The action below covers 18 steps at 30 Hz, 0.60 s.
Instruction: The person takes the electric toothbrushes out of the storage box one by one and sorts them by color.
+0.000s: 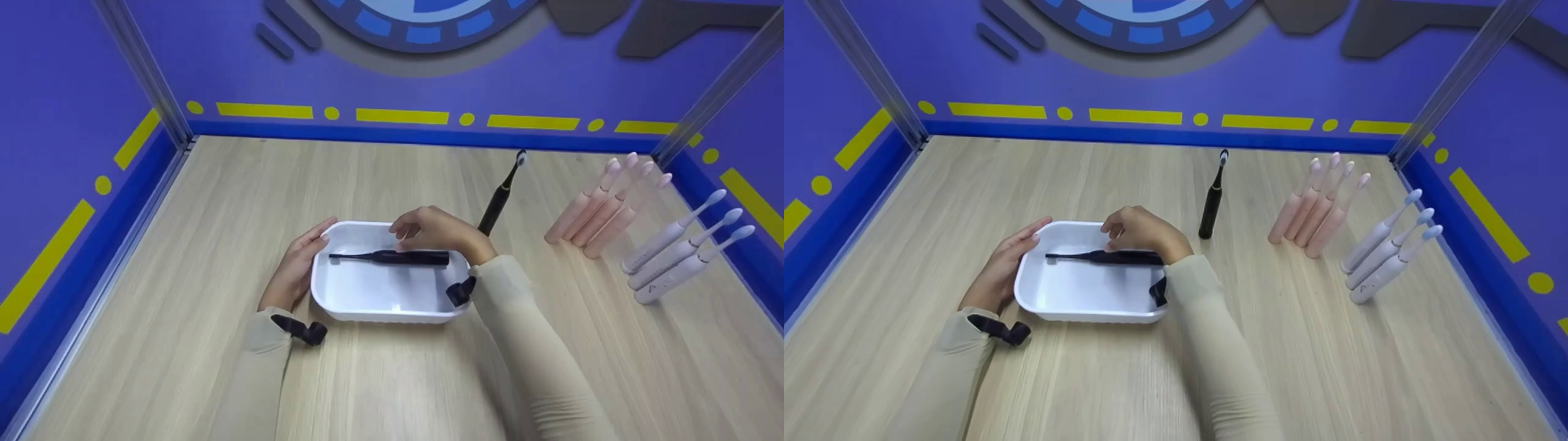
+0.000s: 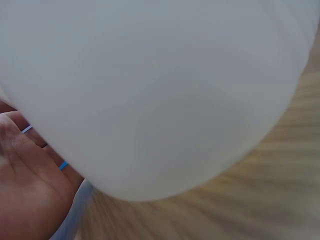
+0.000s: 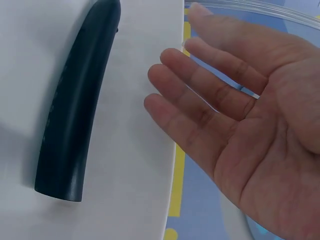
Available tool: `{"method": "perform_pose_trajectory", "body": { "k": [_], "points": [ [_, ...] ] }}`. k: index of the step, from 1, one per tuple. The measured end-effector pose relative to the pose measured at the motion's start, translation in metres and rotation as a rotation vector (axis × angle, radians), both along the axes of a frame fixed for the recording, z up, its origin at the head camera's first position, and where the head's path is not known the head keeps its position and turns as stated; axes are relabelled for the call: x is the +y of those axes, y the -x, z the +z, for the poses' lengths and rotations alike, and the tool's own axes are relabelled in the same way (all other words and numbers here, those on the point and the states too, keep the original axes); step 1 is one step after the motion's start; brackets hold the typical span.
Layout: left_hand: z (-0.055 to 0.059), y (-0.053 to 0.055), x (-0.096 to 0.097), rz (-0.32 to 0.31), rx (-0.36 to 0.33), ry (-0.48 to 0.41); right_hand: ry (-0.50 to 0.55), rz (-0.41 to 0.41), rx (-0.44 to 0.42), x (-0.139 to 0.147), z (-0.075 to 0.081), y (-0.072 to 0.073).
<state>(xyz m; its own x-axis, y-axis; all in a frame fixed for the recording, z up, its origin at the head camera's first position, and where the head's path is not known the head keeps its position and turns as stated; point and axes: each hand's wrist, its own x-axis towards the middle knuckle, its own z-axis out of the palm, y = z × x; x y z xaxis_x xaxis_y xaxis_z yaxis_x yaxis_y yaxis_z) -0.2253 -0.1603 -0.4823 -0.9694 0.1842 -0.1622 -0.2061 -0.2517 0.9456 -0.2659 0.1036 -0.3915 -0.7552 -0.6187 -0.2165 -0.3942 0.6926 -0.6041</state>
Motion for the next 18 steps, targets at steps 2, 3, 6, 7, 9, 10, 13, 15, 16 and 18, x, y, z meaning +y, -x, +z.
{"method": "perform_pose_trajectory", "body": {
  "k": [2, 3, 6, 7, 9, 10, 13, 15, 16, 18],
  "points": [
    [0.000, 0.000, 0.001, 0.000, 0.004, -0.002, -0.008, 0.006, 0.001, -0.003, -0.002, 0.000],
    [0.000, 0.000, 0.001, -0.001, 0.008, -0.003, -0.014, 0.005, 0.000, -0.004, -0.003, 0.000],
    [0.000, 0.000, 0.002, 0.002, 0.008, 0.003, -0.043, 0.002, 0.001, -0.007, -0.006, -0.001],
    [0.000, 0.000, 0.002, -0.002, 0.010, 0.003, -0.050, 0.000, 0.002, -0.008, -0.007, -0.001],
    [0.000, 0.000, 0.001, -0.004, 0.011, 0.003, -0.062, 0.002, 0.006, -0.010, -0.008, -0.002],
    [0.000, 0.000, 0.001, -0.005, 0.011, 0.001, -0.072, 0.005, 0.008, -0.010, -0.009, -0.003],
    [0.000, 0.001, 0.001, 0.000, 0.005, -0.005, -0.111, 0.018, 0.012, -0.012, -0.010, -0.005],
    [0.000, 0.001, 0.001, 0.005, 0.002, -0.005, -0.149, 0.032, 0.023, -0.013, -0.010, -0.006],
    [0.000, 0.001, 0.001, 0.007, 0.001, -0.007, -0.169, 0.039, 0.031, -0.013, -0.011, -0.007],
    [0.000, 0.000, 0.001, 0.004, 0.004, -0.004, -0.198, 0.046, 0.044, -0.014, -0.012, -0.008]
  ]
}}
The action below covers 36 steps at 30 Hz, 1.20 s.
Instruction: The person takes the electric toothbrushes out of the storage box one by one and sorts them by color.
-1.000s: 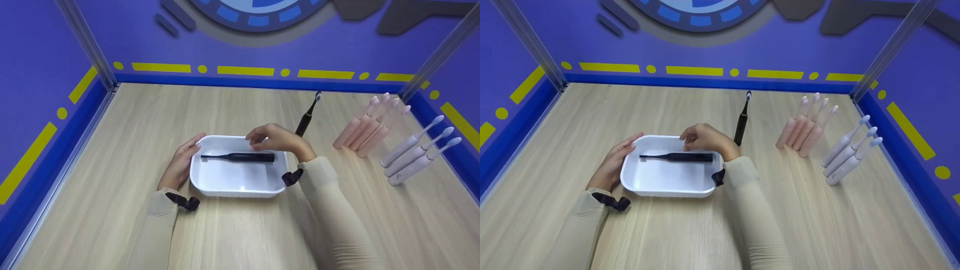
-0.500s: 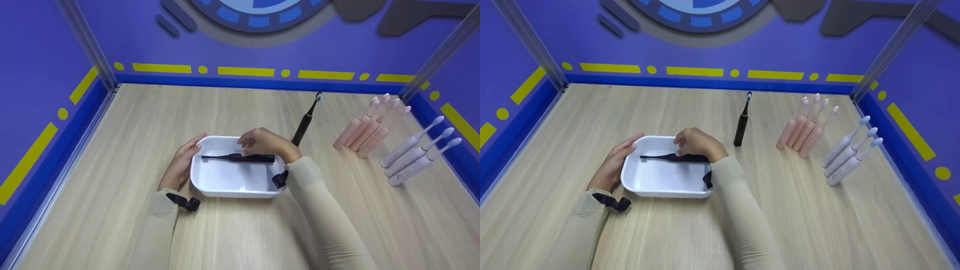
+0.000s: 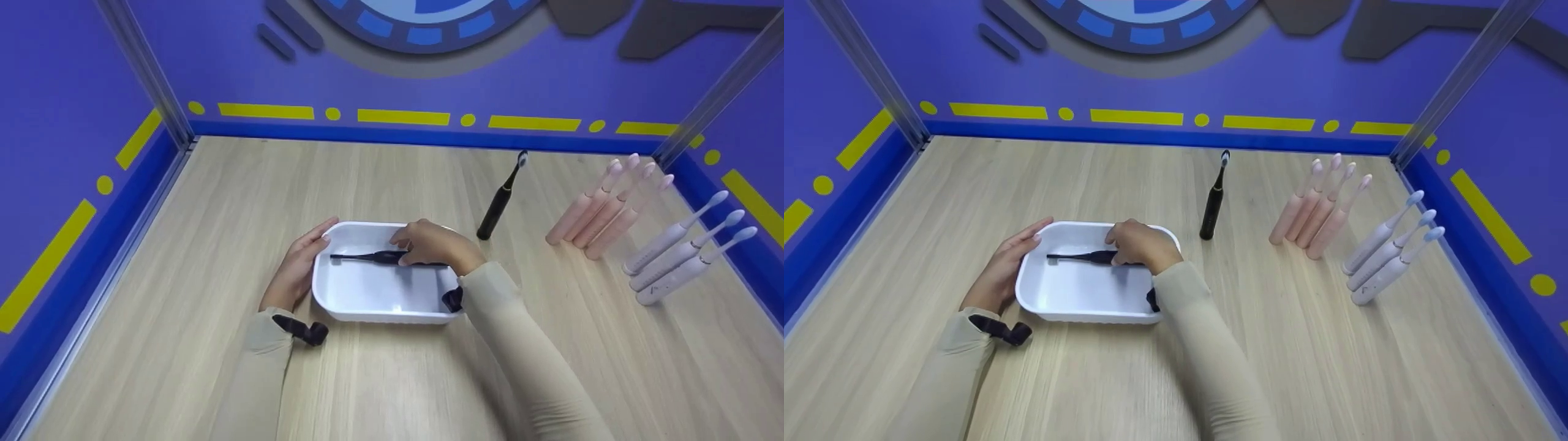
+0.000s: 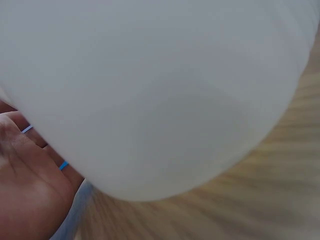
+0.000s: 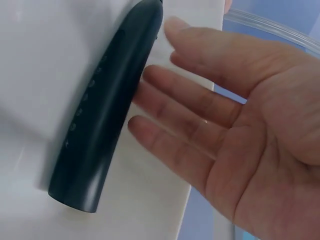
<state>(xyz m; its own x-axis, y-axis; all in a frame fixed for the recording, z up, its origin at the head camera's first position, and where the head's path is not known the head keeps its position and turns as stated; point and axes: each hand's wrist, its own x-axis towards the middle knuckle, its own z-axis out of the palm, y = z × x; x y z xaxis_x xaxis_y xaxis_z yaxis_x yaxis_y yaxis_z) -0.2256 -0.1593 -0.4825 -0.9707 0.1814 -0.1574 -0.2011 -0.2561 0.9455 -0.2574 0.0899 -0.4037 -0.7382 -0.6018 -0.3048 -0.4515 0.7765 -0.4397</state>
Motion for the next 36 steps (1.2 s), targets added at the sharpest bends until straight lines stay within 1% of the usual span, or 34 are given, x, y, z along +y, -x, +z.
{"method": "perform_pose_trajectory", "body": {
  "k": [7, 13, 17, 21, 26, 32, 36],
  "points": [
    [0.000, -0.001, 0.000, 0.012, -0.002, 0.003, -0.094, -0.024, 0.047, -0.003, -0.003, -0.005],
    [0.000, 0.000, 0.001, 0.013, -0.006, -0.009, -0.155, -0.007, 0.111, -0.004, -0.006, -0.007],
    [0.000, 0.000, 0.000, 0.015, 0.001, -0.009, -0.167, 0.018, 0.151, -0.004, -0.007, -0.006],
    [0.000, 0.000, 0.000, 0.016, 0.010, -0.012, -0.168, 0.030, 0.173, -0.005, -0.007, -0.007],
    [0.000, 0.000, 0.000, 0.017, 0.003, -0.027, -0.164, 0.049, 0.198, -0.005, -0.007, -0.008],
    [0.000, -0.001, -0.001, 0.004, 0.007, -0.036, -0.165, 0.089, 0.245, -0.005, -0.010, -0.009],
    [0.000, -0.001, -0.001, -0.003, 0.008, -0.046, -0.162, 0.101, 0.255, -0.004, -0.012, -0.009]
  ]
}}
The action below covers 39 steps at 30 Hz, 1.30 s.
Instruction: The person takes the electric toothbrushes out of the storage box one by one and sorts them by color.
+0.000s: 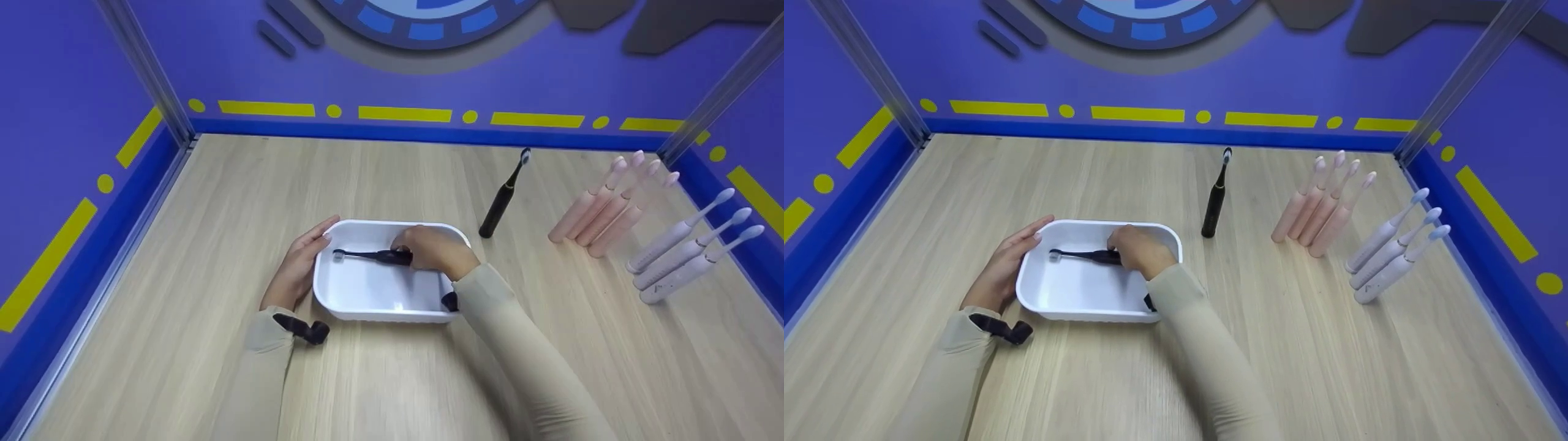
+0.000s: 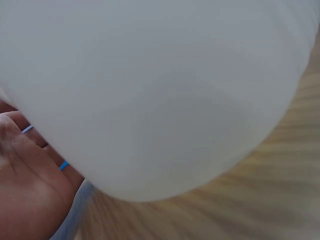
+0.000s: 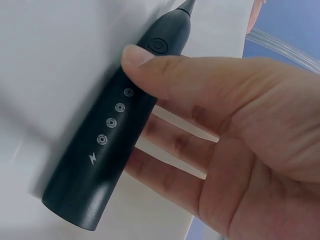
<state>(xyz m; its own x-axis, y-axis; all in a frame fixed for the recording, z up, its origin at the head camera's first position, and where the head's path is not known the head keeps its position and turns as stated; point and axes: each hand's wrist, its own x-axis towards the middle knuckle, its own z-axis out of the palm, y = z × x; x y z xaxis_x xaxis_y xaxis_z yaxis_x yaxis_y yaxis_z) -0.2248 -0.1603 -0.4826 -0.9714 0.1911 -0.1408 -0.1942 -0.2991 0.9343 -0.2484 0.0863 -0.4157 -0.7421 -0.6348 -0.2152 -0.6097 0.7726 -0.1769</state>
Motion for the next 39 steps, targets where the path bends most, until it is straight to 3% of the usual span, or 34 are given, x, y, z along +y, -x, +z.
{"method": "perform_pose_trajectory", "body": {
  "k": [10, 16, 27, 39],
  "points": [
    [-0.001, 0.000, 0.000, -0.003, 0.002, 0.020, 0.006, 0.014, 0.023, -0.001, 0.000, 0.000],
    [-0.001, 0.000, 0.000, 0.000, 0.009, 0.033, 0.002, 0.027, -0.004, 0.001, -0.001, 0.003],
    [-0.001, 0.000, 0.000, 0.010, -0.009, 0.017, -0.020, -0.070, -0.114, 0.002, 0.006, 0.002],
    [-0.001, 0.000, 0.001, 0.014, -0.003, 0.020, 0.130, -0.052, -0.193, 0.009, 0.010, 0.004]
  ]
}}
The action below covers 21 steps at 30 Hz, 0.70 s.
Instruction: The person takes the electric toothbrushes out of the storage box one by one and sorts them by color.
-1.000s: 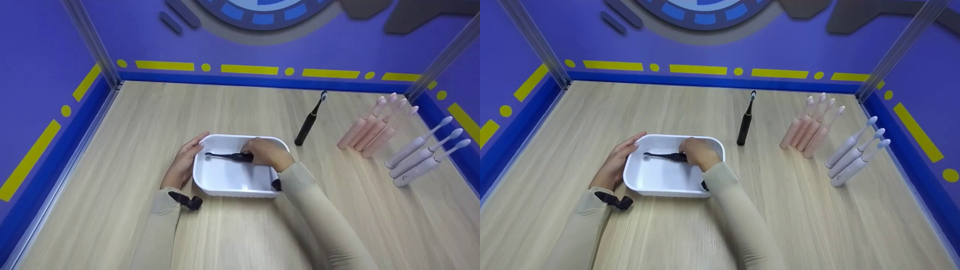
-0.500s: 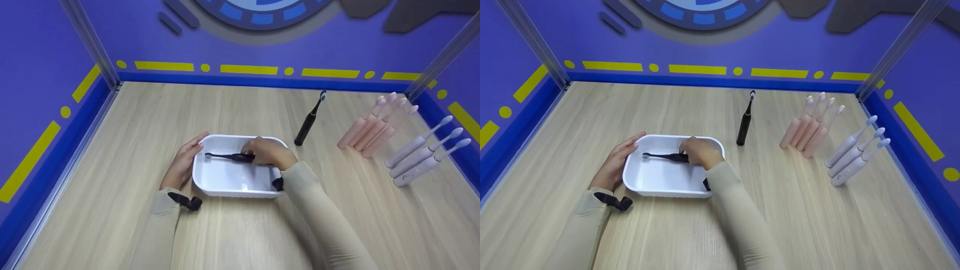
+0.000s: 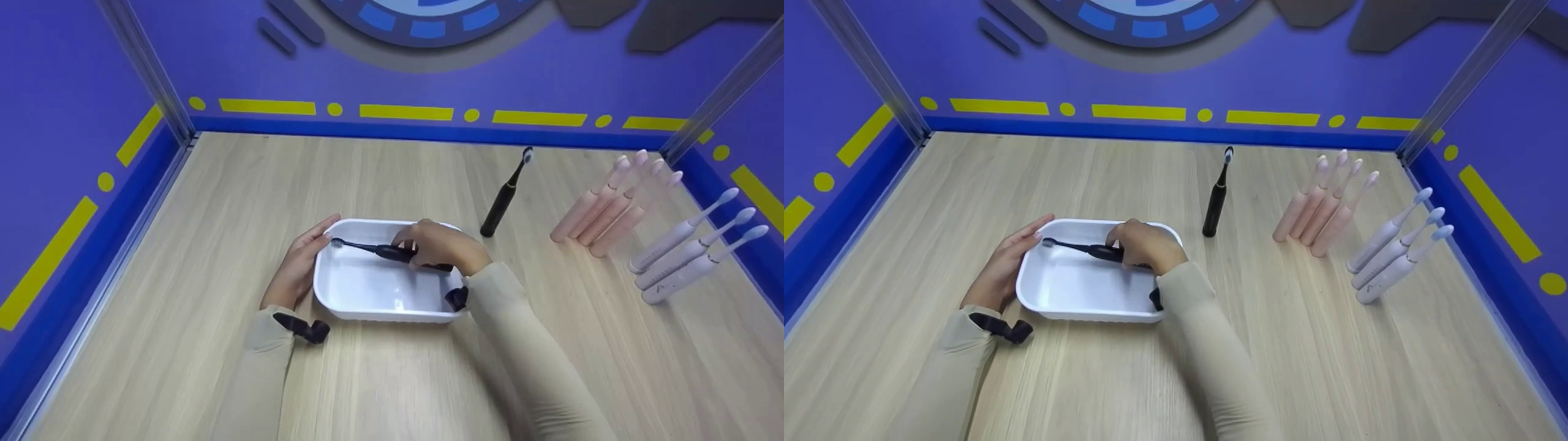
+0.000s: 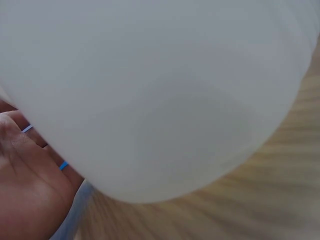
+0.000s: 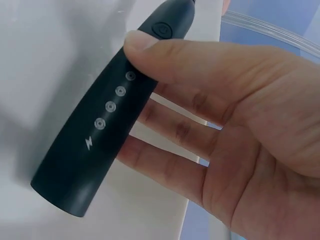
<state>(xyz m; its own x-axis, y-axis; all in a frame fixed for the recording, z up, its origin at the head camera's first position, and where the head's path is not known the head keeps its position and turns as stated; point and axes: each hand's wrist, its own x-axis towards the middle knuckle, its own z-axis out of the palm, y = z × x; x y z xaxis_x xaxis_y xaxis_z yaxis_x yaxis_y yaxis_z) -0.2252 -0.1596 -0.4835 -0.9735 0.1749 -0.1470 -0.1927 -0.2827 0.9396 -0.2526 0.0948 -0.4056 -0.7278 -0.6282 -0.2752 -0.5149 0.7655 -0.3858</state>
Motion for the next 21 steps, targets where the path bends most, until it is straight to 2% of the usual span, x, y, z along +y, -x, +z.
{"method": "perform_pose_trajectory", "body": {
  "k": [4, 8, 14, 21],
  "points": [
    [0.0002, 0.0004, 0.0007, -0.001, -0.006, 0.001, 0.036, 0.006, -0.031, 0.0017, 0.0016, 0.0007],
    [-0.0002, 0.0008, 0.0009, 0.001, -0.015, 0.008, 0.028, 0.008, -0.050, 0.0026, 0.0037, 0.0002],
    [-0.0005, 0.0006, 0.0007, 0.013, -0.022, 0.021, 0.010, 0.008, -0.054, 0.0029, 0.0065, -0.0006],
    [0.0009, -0.0004, -0.0003, -0.004, 0.003, -0.004, 0.016, -0.004, -0.049, 0.0039, 0.0102, -0.0021]
  ]
}}
